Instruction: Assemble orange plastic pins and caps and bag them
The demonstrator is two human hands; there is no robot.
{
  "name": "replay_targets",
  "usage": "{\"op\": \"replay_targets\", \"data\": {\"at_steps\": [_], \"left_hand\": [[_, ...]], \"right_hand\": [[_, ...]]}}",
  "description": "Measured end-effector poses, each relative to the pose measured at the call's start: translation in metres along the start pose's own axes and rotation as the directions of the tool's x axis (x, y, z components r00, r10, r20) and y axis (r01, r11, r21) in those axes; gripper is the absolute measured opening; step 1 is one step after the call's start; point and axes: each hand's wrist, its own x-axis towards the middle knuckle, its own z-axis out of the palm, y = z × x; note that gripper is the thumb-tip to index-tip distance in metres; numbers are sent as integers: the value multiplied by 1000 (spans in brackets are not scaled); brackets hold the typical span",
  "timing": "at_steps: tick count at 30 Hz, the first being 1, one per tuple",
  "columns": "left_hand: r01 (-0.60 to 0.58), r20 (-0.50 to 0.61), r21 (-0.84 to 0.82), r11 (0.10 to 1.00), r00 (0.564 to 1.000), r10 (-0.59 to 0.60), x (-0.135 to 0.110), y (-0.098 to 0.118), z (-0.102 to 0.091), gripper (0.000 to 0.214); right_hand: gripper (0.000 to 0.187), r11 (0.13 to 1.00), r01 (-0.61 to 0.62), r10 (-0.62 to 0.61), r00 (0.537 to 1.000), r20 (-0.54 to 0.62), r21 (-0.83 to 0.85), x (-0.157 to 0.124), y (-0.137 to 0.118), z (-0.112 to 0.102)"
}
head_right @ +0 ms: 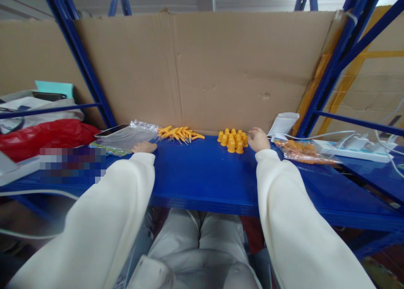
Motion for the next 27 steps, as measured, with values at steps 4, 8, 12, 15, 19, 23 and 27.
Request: {"op": "replay_targets", "data": {"at_steps": [4, 8, 12, 15, 19, 23, 27], "left_hand": [[-47, 4, 13, 999, 999, 47, 1, -2, 0, 55], [-61, -21, 20, 998, 998, 61, -1, -3, -3, 55], [-68, -9, 36, 997, 998, 69, -2, -2, -4, 57], [-84, 11, 22, 996, 996, 84, 0, -2, -3, 59], [-94, 38, -18, 995, 995, 95, 1, -2, -3, 61], [-105, -6, -49, 993, 994, 105, -2, 2, -7, 61], [-94, -60, -103, 990, 994, 88, -7, 6, -13, 53]], "right_hand": [[28, 1000, 21, -21, 1000, -21, 20, 0, 1, 2], [26, 999, 18, -17, 999, -28, 31, 1, 1, 3], [26, 999, 22, -21, 999, -27, 43, 1, 0, 3], [26, 999, 13, -13, 1000, -10, 34, 1, -1, 2], [24, 999, 23, -22, 1000, -19, 44, 1, -1, 1], [26, 1000, 14, -14, 1000, -6, 21, 1, -1, 1], [27, 1000, 10, -10, 1000, -3, 5, 1, 1, 2]]}}
